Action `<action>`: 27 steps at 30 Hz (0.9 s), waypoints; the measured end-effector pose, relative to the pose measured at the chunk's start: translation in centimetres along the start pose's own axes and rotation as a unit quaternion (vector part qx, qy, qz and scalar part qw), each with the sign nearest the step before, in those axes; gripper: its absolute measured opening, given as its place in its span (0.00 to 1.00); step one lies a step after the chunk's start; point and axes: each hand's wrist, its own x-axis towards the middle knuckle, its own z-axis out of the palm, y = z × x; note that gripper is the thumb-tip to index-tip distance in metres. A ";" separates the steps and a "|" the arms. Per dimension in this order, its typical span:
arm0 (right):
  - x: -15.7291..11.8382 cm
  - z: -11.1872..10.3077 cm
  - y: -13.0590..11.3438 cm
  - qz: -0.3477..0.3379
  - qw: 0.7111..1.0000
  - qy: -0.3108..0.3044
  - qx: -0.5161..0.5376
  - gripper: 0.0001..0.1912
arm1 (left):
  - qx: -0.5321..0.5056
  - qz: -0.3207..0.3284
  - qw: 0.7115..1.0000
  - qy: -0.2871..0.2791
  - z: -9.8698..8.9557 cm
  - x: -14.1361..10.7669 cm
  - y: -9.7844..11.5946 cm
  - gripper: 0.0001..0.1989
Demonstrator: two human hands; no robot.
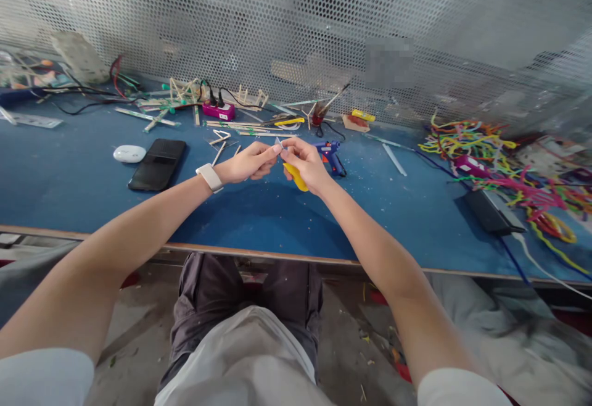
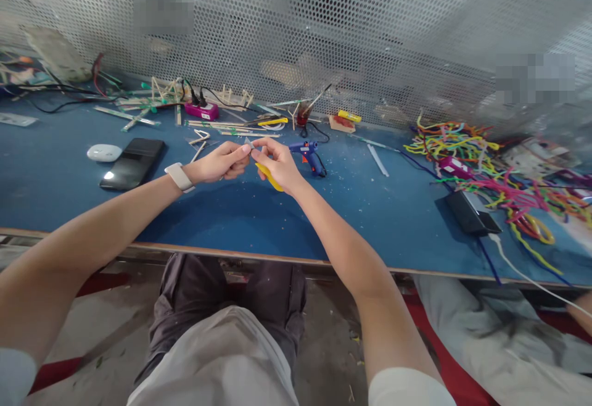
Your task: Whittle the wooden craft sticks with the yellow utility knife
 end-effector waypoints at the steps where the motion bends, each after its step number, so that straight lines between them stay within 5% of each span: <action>1: 0.0 0.0 0.0 -0.003 1.000 -0.002 0.002 0.30 | -0.002 -0.001 1.000 -0.006 0.0 0.0 0.1 0.42; 8: 0.2 0.2 0.4 -0.016 1.000 0.008 0.001 0.31 | 0.101 0.036 0.994 0.033 -0.3 0.4 -0.5 0.41; 14: 0.4 0.2 1.3 -0.035 0.997 0.061 -0.021 0.33 | 0.301 0.064 0.940 0.146 -0.2 0.8 -1.1 0.38; 19: 0.4 0.4 1.1 -0.034 0.997 0.070 -0.025 0.32 | 0.346 0.061 0.914 0.203 0.2 0.8 -0.9 0.35; 27: 0.2 0.4 0.8 -0.028 0.997 0.061 -0.029 0.32 | 0.363 0.087 0.911 0.175 0.0 0.7 -1.2 0.34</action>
